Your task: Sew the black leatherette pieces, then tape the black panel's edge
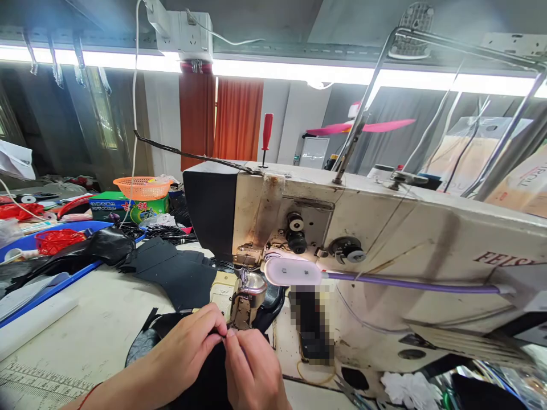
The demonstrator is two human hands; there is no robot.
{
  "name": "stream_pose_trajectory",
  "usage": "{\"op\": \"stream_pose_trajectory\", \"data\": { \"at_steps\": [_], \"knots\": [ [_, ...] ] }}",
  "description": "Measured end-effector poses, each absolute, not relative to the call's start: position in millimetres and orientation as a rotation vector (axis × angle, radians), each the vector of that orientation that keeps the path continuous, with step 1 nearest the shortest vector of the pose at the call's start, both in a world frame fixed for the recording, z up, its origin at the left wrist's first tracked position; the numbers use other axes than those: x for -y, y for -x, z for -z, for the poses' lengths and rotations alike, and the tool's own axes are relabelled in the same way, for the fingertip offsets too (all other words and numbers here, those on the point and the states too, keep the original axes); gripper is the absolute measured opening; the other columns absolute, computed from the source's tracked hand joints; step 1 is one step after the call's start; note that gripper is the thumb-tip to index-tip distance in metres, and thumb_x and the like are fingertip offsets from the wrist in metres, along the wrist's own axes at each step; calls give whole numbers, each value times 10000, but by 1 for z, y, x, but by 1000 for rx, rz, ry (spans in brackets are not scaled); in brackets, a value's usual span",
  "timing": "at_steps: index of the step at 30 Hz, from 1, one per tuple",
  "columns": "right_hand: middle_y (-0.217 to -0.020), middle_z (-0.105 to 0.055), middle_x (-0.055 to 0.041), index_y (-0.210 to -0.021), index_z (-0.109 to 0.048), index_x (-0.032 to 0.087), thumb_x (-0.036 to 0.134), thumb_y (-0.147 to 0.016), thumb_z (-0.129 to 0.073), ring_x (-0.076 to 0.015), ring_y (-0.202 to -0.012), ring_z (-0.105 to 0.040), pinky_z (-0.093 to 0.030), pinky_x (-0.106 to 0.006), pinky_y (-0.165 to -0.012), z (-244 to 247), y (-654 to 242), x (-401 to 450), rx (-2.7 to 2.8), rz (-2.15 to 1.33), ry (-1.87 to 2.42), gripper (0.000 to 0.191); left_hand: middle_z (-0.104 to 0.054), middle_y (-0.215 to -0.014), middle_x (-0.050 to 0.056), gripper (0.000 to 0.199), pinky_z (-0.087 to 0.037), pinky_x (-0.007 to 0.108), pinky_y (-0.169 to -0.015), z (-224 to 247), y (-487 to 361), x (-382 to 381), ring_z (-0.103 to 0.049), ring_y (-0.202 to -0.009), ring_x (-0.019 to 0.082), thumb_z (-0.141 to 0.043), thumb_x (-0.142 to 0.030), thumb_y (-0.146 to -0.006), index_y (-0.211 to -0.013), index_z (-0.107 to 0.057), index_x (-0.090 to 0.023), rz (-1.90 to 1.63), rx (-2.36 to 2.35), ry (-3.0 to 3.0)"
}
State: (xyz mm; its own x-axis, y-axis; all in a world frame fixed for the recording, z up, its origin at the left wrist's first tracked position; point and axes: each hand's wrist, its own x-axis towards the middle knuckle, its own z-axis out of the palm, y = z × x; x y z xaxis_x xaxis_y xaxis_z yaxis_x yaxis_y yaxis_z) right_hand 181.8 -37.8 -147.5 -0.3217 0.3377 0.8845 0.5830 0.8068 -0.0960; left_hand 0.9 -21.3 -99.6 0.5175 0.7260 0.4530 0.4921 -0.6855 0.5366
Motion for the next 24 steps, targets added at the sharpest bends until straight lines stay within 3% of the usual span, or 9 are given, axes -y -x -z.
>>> {"op": "stream_pose_trajectory", "data": {
  "at_steps": [6,10,14,18,24],
  "knots": [
    [-763,-657,-82,-1126,-620,141,-8,-860,-586,-172,-665,-592,-526,-278,-592,135,-183,35,2034,350,711,306,-661,-814,18,229,-477,294,-665,118,-10,23,-629,-733,190,-415,-59,-863,-901,-572,-221,-1194,-1126,-2442],
    [-693,-583,-40,-923,-597,156,23,-900,-547,-145,-608,-527,-472,-249,-555,128,-176,27,1922,295,768,144,-677,-827,31,162,-488,305,-711,126,-12,19,-648,-767,192,-446,-168,-920,-907,-602,-206,-1290,-1245,-2237],
    [-675,-546,-3,-804,-553,180,110,-946,-504,-108,-572,-526,-442,-203,-539,125,-171,16,1811,17,880,165,-714,-921,56,207,-492,328,-828,120,-7,5,-666,-873,207,-530,-300,-900,-1018,-655,-185,-1191,-1183,-1955],
    [-643,-511,24,-719,-536,199,284,-965,-517,-102,-548,-481,-406,-192,-492,124,-166,8,1614,-478,979,261,-747,-982,68,247,-458,334,-929,105,-3,-11,-662,-971,227,-567,-355,-849,-923,-720,-176,-974,-975,-1733],
    [-644,-554,10,-728,-616,181,365,-922,-587,-112,-560,-511,-440,-195,-500,120,-160,1,1411,-587,984,269,-660,-728,17,293,-397,276,-706,91,-14,-23,-544,-721,162,-636,-409,-716,-769,-708,-130,-843,-966,-1377]
  ]
}}
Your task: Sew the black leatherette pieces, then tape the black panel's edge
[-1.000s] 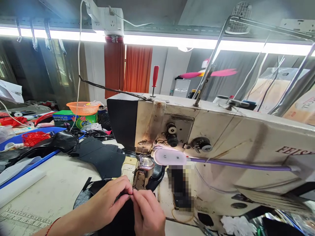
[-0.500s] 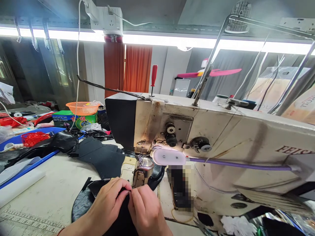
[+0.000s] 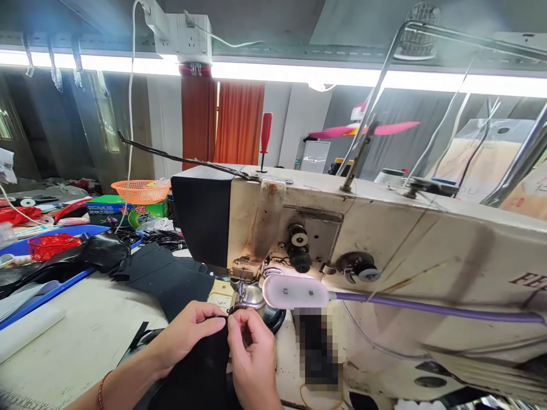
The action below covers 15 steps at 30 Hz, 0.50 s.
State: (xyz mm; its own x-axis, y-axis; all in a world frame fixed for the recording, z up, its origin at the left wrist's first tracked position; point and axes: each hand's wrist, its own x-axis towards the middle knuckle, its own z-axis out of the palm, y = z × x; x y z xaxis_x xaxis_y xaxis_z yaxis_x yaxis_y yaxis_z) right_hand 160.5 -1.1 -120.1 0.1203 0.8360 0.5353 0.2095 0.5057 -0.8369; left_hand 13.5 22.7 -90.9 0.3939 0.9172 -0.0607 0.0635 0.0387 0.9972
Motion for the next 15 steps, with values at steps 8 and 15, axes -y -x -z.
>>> {"op": "stream_pose_trajectory", "data": {
  "at_steps": [8,15],
  "knots": [
    [-918,-726,-84,-1078,-716,194,106,-916,-581,-180,-834,-724,-604,-254,-746,144,-191,-16,1648,86,848,228,-547,-646,-20,243,-337,268,-651,83,-26,-44,-427,-669,137,-589,-371,-696,-685,-660,-138,-838,-1009,-1473],
    [-855,-766,-61,-1101,-757,241,154,-944,-584,-192,-738,-745,-615,-274,-673,149,-214,-35,1905,569,686,249,-654,-723,6,213,-403,288,-743,85,-37,-66,-538,-770,184,-581,-333,-660,-693,-686,-151,-852,-1038,-1436]
  ]
}}
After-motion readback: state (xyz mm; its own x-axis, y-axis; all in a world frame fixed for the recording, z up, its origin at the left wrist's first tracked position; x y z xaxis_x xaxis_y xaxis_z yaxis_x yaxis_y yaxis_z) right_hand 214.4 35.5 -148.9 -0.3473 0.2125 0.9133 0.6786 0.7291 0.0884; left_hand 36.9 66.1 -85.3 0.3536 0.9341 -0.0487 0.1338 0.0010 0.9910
